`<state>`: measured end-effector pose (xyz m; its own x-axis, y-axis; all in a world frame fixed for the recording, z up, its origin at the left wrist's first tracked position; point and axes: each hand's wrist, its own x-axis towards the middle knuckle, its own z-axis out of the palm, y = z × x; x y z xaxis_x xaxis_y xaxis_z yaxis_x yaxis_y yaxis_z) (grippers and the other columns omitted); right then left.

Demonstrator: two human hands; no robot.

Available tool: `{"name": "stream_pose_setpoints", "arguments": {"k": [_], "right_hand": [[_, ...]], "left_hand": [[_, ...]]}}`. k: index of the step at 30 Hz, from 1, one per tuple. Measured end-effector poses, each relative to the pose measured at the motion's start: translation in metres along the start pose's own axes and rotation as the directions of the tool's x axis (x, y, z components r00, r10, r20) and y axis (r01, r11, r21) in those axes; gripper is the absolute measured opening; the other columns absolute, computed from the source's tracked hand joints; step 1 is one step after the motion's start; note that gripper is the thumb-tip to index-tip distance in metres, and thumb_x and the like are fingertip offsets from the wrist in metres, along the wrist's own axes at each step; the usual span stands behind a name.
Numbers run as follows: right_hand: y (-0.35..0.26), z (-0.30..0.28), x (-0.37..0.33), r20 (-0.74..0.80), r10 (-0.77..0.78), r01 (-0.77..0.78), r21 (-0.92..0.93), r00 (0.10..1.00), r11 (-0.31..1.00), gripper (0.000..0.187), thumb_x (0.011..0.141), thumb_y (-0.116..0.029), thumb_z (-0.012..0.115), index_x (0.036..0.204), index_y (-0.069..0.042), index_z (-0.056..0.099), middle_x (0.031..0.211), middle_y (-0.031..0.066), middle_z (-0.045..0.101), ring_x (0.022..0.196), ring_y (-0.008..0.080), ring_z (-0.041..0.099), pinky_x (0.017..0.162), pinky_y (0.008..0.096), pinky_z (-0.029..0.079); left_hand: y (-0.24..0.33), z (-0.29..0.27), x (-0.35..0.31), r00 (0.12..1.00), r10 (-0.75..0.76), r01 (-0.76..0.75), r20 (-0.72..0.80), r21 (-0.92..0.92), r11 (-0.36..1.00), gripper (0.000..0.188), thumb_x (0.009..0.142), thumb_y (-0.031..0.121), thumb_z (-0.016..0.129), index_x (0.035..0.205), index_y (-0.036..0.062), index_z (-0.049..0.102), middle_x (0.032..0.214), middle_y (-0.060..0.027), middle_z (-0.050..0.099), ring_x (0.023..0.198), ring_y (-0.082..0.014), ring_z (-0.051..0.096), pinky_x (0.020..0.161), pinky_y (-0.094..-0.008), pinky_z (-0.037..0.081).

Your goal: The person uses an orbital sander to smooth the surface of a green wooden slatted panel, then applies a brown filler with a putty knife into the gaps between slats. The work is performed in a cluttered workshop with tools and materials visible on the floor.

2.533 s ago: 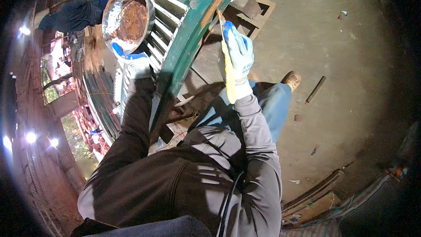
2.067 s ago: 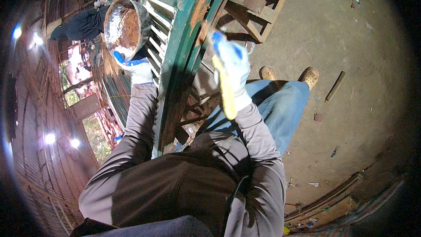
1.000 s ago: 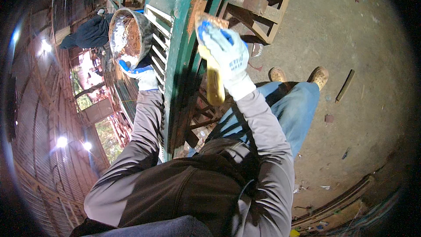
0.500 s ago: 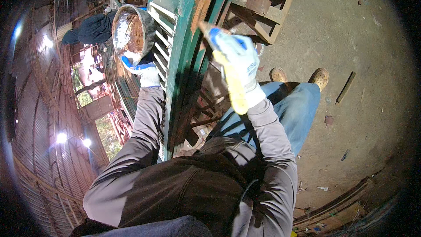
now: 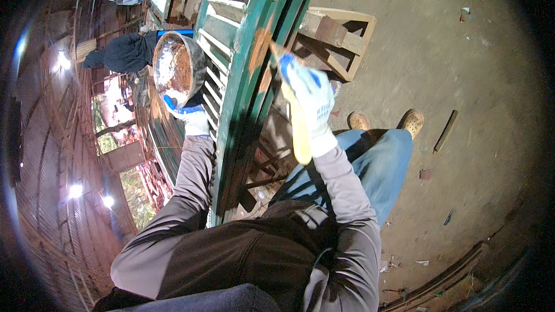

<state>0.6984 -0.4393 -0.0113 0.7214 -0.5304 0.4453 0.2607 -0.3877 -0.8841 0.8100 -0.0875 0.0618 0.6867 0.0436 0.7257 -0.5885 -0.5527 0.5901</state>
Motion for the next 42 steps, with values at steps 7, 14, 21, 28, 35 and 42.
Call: {"name": "stream_pose_setpoints", "arguments": {"k": [7, 14, 21, 28, 35, 42], "right_hand": [[0.013, -0.013, -0.007, 0.125, -0.067, 0.054, 0.101, 0.99, 0.993, 0.04, 0.083, -0.014, 0.076, 0.123, -0.014, 0.072, 0.118, 0.0073, 0.073, 0.102, 0.0289, 0.066, 0.084, 0.0408, 0.055], [0.05, -0.059, 0.092, -0.135, 0.434, -0.377, 0.314, 0.891, 0.871, 0.034, 0.1, -0.008, 0.062, 0.133, -0.001, 0.064, 0.123, 0.0166, 0.069, 0.111, 0.0272, 0.067, 0.095, 0.0388, 0.053], [0.079, -0.099, 0.17, -0.046, 0.652, -0.491, 0.618, 0.757, 0.614, 0.046, 0.105, -0.026, 0.062, 0.142, 0.0, 0.054, 0.123, 0.0089, 0.068, 0.098, 0.0155, 0.069, 0.086, 0.0317, 0.057], [0.143, -0.118, 0.229, -0.122, 0.508, -0.378, 0.526, 0.853, 0.762, 0.044, 0.107, -0.024, 0.059, 0.147, -0.009, 0.053, 0.116, 0.0053, 0.066, 0.089, 0.0124, 0.067, 0.076, 0.0337, 0.059], [0.176, -0.102, 0.296, 0.0, 0.401, -0.336, 0.545, 0.916, 0.768, 0.041, 0.106, -0.027, 0.057, 0.142, -0.008, 0.055, 0.116, 0.0057, 0.062, 0.096, 0.0147, 0.063, 0.084, 0.0341, 0.058], [0.183, -0.067, 0.383, -0.167, 0.392, -0.276, 0.471, 0.905, 0.838, 0.044, 0.106, -0.028, 0.06, 0.141, -0.001, 0.056, 0.116, 0.0058, 0.069, 0.102, 0.0151, 0.065, 0.086, 0.0312, 0.054]], "left_hand": [[0.067, 0.039, 0.041, 0.697, -0.717, 0.616, 0.015, -0.524, 0.588, 0.061, 0.09, 0.05, 0.058, 0.141, 0.0166, 0.056, 0.148, -0.0107, 0.054, 0.136, -0.0354, 0.052, 0.111, -0.0535, 0.044], [0.048, 0.149, 0.111, 0.802, -0.492, 0.54, 0.337, -0.761, 0.359, 0.058, 0.097, 0.037, 0.056, 0.149, 0.0101, 0.048, 0.151, -0.0156, 0.05, 0.138, -0.036, 0.049, 0.114, -0.0559, 0.042], [0.054, 0.372, 0.182, 0.847, -0.521, 0.41, 0.11, -0.759, 0.506, 0.059, 0.095, 0.033, 0.058, 0.147, 0.0059, 0.052, 0.147, -0.0144, 0.054, 0.134, -0.0326, 0.053, 0.117, -0.0501, 0.039], [0.019, 0.418, 0.184, 0.88, -0.475, 0.335, 0.028, -0.746, 0.576, 0.067, 0.097, 0.043, 0.057, 0.155, 0.0118, 0.043, 0.155, -0.0106, 0.045, 0.141, -0.0274, 0.044, 0.12, -0.0469, 0.032], [0.02, 0.409, 0.173, 0.829, -0.559, 0.394, -0.026, -0.683, 0.615, 0.065, 0.099, 0.042, 0.056, 0.156, 0.0133, 0.043, 0.16, -0.0094, 0.04, 0.145, -0.0289, 0.039, 0.122, -0.0482, 0.029], [0.048, 0.401, 0.153, 0.869, -0.488, 0.457, 0.085, -0.515, 0.725, 0.06, 0.106, 0.042, 0.047, 0.156, 0.0102, 0.037, 0.161, -0.0159, 0.033, 0.146, -0.035, 0.036, 0.123, -0.0525, 0.029]]}}
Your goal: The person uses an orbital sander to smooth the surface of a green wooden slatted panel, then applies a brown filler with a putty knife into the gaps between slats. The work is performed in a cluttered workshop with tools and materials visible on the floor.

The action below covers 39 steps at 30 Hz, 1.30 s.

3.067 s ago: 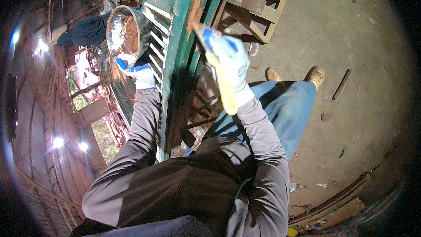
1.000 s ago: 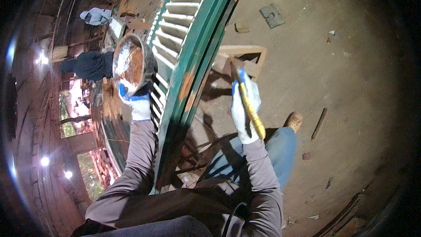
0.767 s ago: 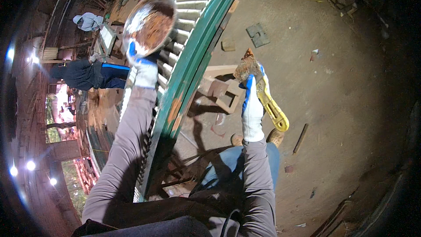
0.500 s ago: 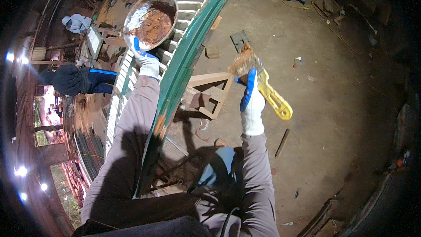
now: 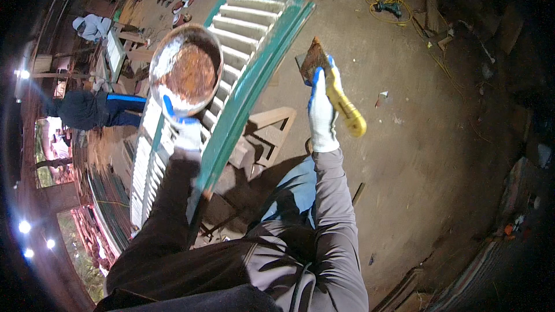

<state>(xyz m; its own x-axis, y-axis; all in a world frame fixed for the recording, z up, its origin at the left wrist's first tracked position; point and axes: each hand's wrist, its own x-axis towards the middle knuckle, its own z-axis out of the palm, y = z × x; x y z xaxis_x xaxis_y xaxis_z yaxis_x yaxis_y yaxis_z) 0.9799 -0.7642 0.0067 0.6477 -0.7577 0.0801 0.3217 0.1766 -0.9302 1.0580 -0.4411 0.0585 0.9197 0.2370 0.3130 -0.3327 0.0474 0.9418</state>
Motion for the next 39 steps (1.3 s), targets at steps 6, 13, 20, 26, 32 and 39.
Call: {"name": "stream_pose_setpoints", "arguments": {"k": [6, 13, 20, 26, 32, 39], "right_hand": [[0.029, 0.04, 0.06, 0.274, -0.583, 0.608, -0.607, 0.765, 0.512, 0.041, 0.098, -0.006, 0.062, 0.138, 0.001, 0.056, 0.125, 0.0229, 0.064, 0.109, 0.0393, 0.063, 0.094, 0.0454, 0.051], [0.069, 0.06, 0.093, 0.342, -0.581, 0.602, -0.723, 0.739, 0.34, 0.061, 0.087, -0.004, 0.067, 0.146, 0.0, 0.05, 0.138, 0.0166, 0.056, 0.115, 0.0345, 0.058, 0.097, 0.0406, 0.051], [0.062, 0.055, 0.081, 0.497, -0.456, 0.61, -0.781, 0.738, 0.137, 0.044, 0.082, -0.003, 0.068, 0.124, 0.004, 0.06, 0.125, 0.0175, 0.059, 0.108, 0.0364, 0.059, 0.085, 0.0438, 0.056], [0.039, 0.056, 0.073, 0.532, -0.354, 0.589, -0.805, 0.769, 0.07, 0.04, 0.083, -0.003, 0.068, 0.123, 0.004, 0.062, 0.126, 0.0159, 0.06, 0.109, 0.0346, 0.059, 0.084, 0.0414, 0.057], [0.015, 0.037, 0.063, 0.608, -0.175, 0.63, -0.767, 0.774, 0.123, 0.047, 0.084, -0.007, 0.063, 0.13, 0.001, 0.06, 0.128, 0.0137, 0.06, 0.106, 0.0307, 0.059, 0.081, 0.0378, 0.057], [-0.029, 0.022, 0.078, 0.502, -0.16, 0.526, -0.793, 0.85, 0.309, 0.057, 0.088, -0.015, 0.057, 0.144, -0.007, 0.054, 0.138, 0.0097, 0.059, 0.113, 0.0303, 0.057, 0.091, 0.0376, 0.053]], "left_hand": [[-0.021, -0.053, -0.013, 0.904, 0.375, -0.427, 0.205, 0.442, 0.789, 0.075, 0.105, 0.054, 0.043, 0.157, 0.0023, 0.03, 0.159, -0.0181, 0.034, 0.143, -0.034, 0.039, 0.12, -0.0507, 0.034], [0.006, -0.034, -0.004, 0.934, -0.341, 0.3, -0.105, -0.287, 0.91, 0.07, 0.102, 0.048, 0.056, 0.154, 0.0052, 0.038, 0.152, -0.014, 0.047, 0.135, -0.03, 0.051, 0.113, -0.0471, 0.042], [-0.021, -0.065, -0.027, 0.988, 0.151, -0.133, -0.017, 0.382, 0.915, 0.056, 0.105, 0.034, 0.055, 0.149, 0.0018, 0.043, 0.15, -0.0151, 0.049, 0.133, -0.0292, 0.052, 0.114, -0.0473, 0.043], [0.005, -0.027, -0.02, 0.987, 0.149, -0.107, -0.058, 0.452, 0.886, 0.055, 0.107, 0.04, 0.048, 0.143, -0.0018, 0.051, 0.143, -0.0141, 0.056, 0.129, -0.0275, 0.056, 0.113, -0.0423, 0.043], [0.004, -0.02, -0.009, 0.941, -0.161, 0.175, -0.296, 0.021, 0.984, 0.057, 0.106, 0.04, 0.049, 0.146, -0.0009, 0.049, 0.147, -0.0138, 0.054, 0.132, -0.0279, 0.054, 0.115, -0.0437, 0.041], [-0.014, -0.069, -0.021, 0.994, 0.106, -0.093, -0.025, 0.315, 0.945, 0.056, 0.107, 0.04, 0.05, 0.147, 0.0011, 0.048, 0.146, -0.0143, 0.054, 0.134, -0.0271, 0.052, 0.114, -0.0445, 0.041]]}}
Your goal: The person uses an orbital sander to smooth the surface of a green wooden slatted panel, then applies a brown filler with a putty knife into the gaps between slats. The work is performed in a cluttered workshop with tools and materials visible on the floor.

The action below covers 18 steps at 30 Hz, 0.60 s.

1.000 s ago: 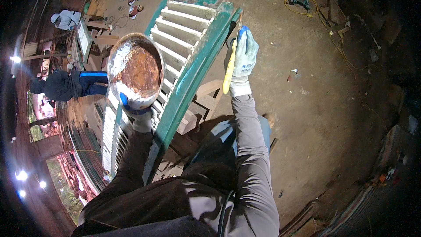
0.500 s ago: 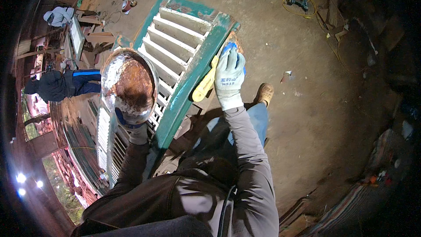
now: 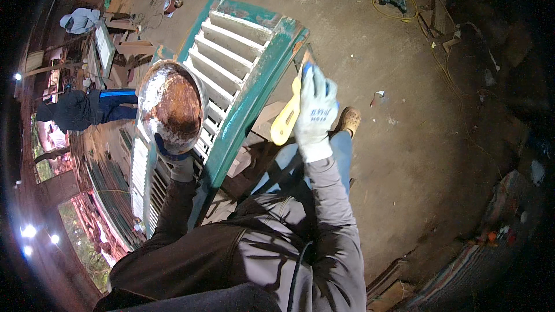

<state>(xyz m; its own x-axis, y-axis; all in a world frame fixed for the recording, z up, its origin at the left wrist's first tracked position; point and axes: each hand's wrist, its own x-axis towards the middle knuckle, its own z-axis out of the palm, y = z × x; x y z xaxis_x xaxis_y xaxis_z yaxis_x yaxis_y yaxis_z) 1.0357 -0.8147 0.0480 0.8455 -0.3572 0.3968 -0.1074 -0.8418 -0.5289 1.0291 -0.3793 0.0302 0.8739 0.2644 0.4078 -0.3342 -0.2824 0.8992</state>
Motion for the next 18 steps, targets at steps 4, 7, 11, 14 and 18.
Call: {"name": "stream_pose_setpoints", "arguments": {"k": [4, 7, 11, 14, 18], "right_hand": [[-0.003, -0.013, 0.034, 0.04, -0.04, 0.042, -0.043, 0.998, 0.998, 0.053, 0.088, -0.014, 0.059, 0.14, -0.009, 0.057, 0.136, 0.0077, 0.061, 0.112, 0.0303, 0.059, 0.089, 0.0379, 0.054], [-0.012, -0.011, 0.042, 0.025, -0.145, 0.148, -0.16, 0.989, 0.976, 0.049, 0.081, -0.014, 0.064, 0.129, -0.006, 0.064, 0.123, 0.0067, 0.065, 0.099, 0.0262, 0.061, 0.075, 0.0382, 0.055], [-0.027, -0.013, 0.037, 0.161, -0.155, 0.191, -0.234, 0.975, 0.953, 0.045, 0.081, -0.017, 0.064, 0.125, -0.006, 0.065, 0.113, 0.0066, 0.065, 0.099, 0.0248, 0.061, 0.077, 0.0375, 0.053], [-0.024, -0.029, 0.037, 0.227, -0.177, 0.217, -0.168, 0.958, 0.962, 0.045, 0.082, -0.018, 0.064, 0.125, -0.007, 0.065, 0.116, 0.0067, 0.066, 0.101, 0.0254, 0.061, 0.079, 0.0385, 0.053], [-0.004, -0.042, 0.048, 0.042, -0.14, 0.14, -0.004, 0.989, 0.99, 0.05, 0.083, -0.014, 0.062, 0.132, -0.005, 0.061, 0.129, 0.011, 0.064, 0.104, 0.0299, 0.061, 0.084, 0.0394, 0.055]], "left_hand": [[0.003, 0.011, 0.001, 0.986, -0.145, 0.132, -0.076, -0.163, 0.978, 0.057, 0.107, 0.042, 0.05, 0.147, 0.0014, 0.049, 0.145, -0.0136, 0.054, 0.131, -0.0264, 0.053, 0.112, -0.0441, 0.042], [0.02, 0.033, -0.002, 0.996, 0.057, -0.048, -0.071, 0.112, 0.993, 0.056, 0.108, 0.043, 0.048, 0.145, 0.0008, 0.05, 0.144, -0.0118, 0.054, 0.128, -0.025, 0.056, 0.11, -0.0429, 0.044], [0.019, 0.03, -0.003, 0.989, -0.092, 0.083, -0.113, -0.083, 0.993, 0.055, 0.107, 0.041, 0.048, 0.145, 0.0011, 0.05, 0.146, -0.0117, 0.053, 0.129, -0.0258, 0.055, 0.112, -0.0436, 0.043], [0.023, 0.023, 0.004, 0.928, -0.369, 0.316, -0.048, -0.422, 0.85, 0.053, 0.106, 0.036, 0.05, 0.149, 0.0043, 0.047, 0.15, -0.0124, 0.051, 0.135, -0.0288, 0.052, 0.116, -0.0463, 0.041], [0.012, 0.008, -0.004, 0.988, -0.144, 0.132, -0.06, -0.168, 0.977, 0.051, 0.107, 0.035, 0.047, 0.149, 0.0059, 0.047, 0.152, -0.0118, 0.05, 0.136, -0.0282, 0.051, 0.116, -0.0459, 0.041]]}}
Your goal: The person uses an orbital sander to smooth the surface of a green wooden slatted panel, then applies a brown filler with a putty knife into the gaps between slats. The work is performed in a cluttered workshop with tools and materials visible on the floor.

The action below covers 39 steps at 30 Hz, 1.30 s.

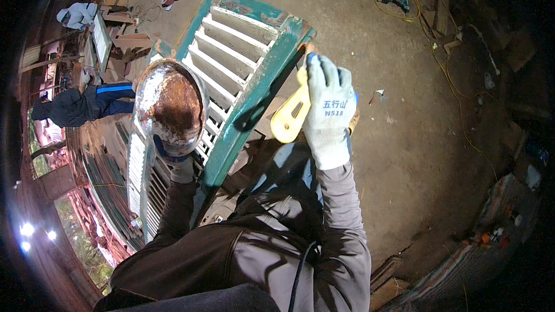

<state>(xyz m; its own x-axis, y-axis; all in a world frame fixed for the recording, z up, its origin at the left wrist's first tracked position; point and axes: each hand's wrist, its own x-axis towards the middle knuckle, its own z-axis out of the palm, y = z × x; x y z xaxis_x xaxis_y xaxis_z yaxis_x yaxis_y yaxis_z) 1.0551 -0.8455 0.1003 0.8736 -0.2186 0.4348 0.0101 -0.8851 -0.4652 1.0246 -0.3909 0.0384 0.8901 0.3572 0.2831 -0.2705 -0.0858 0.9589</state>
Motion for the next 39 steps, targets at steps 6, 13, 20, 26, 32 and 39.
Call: {"name": "stream_pose_setpoints", "arguments": {"k": [6, 13, 20, 26, 32, 39], "right_hand": [[-0.01, 0.044, 0.001, 0.087, 0.023, -0.001, -0.242, 0.996, 0.97, 0.053, 0.083, -0.012, 0.064, 0.135, -0.006, 0.06, 0.135, 0.0099, 0.062, 0.111, 0.0286, 0.06, 0.088, 0.0394, 0.053], [-0.014, -0.002, -0.011, 0.175, -0.047, 0.068, -0.114, 0.983, 0.991, 0.051, 0.086, -0.013, 0.061, 0.136, -0.01, 0.062, 0.131, 0.0069, 0.065, 0.107, 0.0273, 0.061, 0.086, 0.0374, 0.054], [0.007, 0.015, 0.004, 0.001, -0.011, 0.011, -0.022, 1.0, 1.0, 0.052, 0.082, -0.012, 0.061, 0.134, -0.007, 0.061, 0.13, 0.0102, 0.065, 0.103, 0.0297, 0.061, 0.082, 0.0404, 0.054], [0.0, -0.004, -0.023, 0.148, -0.085, 0.061, 0.16, 0.985, 0.985, 0.05, 0.084, -0.016, 0.061, 0.134, -0.012, 0.063, 0.129, 0.0053, 0.066, 0.104, 0.0295, 0.06, 0.083, 0.0397, 0.054], [0.032, 0.046, -0.016, -0.21, 0.098, -0.023, 0.334, 0.973, 0.942, 0.048, 0.089, 0.005, 0.066, 0.135, -0.007, 0.064, 0.129, 0.015, 0.068, 0.109, 0.0341, 0.063, 0.095, 0.0401, 0.05], [0.0, 0.049, -0.079, -0.126, 0.036, 0.046, 0.595, 0.991, 0.802, 0.042, 0.092, -0.004, 0.066, 0.134, -0.007, 0.065, 0.14, 0.0151, 0.063, 0.11, 0.034, 0.059, 0.099, 0.0394, 0.048]], "left_hand": [[-0.022, -0.015, 0.004, 0.973, 0.223, -0.231, 0.066, 0.165, 0.959, 0.053, 0.108, 0.036, 0.049, 0.15, 0.0037, 0.045, 0.151, -0.0134, 0.049, 0.135, -0.0269, 0.05, 0.115, -0.0451, 0.04], [-0.019, -0.016, 0.0, 0.986, 0.16, -0.164, 0.038, 0.151, 0.975, 0.047, 0.109, 0.032, 0.045, 0.149, 0.0077, 0.048, 0.153, -0.0124, 0.048, 0.136, -0.029, 0.05, 0.115, -0.0483, 0.042], [0.009, 0.038, 0.012, 0.918, 0.371, -0.396, 0.14, 0.261, 0.88, 0.05, 0.105, 0.018, 0.057, 0.151, 0.0055, 0.044, 0.15, -0.014, 0.05, 0.134, -0.0292, 0.051, 0.113, -0.0473, 0.044], [0.008, 0.077, 0.016, 0.93, 0.34, -0.352, 0.143, 0.073, 0.933, 0.05, 0.104, 0.02, 0.059, 0.148, 0.003, 0.046, 0.149, -0.0138, 0.051, 0.133, -0.0288, 0.052, 0.113, -0.0463, 0.044], [0.001, 0.121, 0.023, 0.908, 0.355, -0.381, 0.223, 0.087, 0.92, 0.064, 0.097, 0.026, 0.071, 0.149, 0.0021, 0.043, 0.15, -0.0134, 0.048, 0.137, -0.0282, 0.048, 0.115, -0.047, 0.04], [0.038, 0.16, 0.016, 0.739, 0.552, -0.657, 0.387, 0.23, 0.718, 0.069, 0.094, 0.021, 0.074, 0.151, 0.0015, 0.04, 0.149, -0.0135, 0.049, 0.134, -0.0277, 0.05, 0.112, -0.0452, 0.043]]}}
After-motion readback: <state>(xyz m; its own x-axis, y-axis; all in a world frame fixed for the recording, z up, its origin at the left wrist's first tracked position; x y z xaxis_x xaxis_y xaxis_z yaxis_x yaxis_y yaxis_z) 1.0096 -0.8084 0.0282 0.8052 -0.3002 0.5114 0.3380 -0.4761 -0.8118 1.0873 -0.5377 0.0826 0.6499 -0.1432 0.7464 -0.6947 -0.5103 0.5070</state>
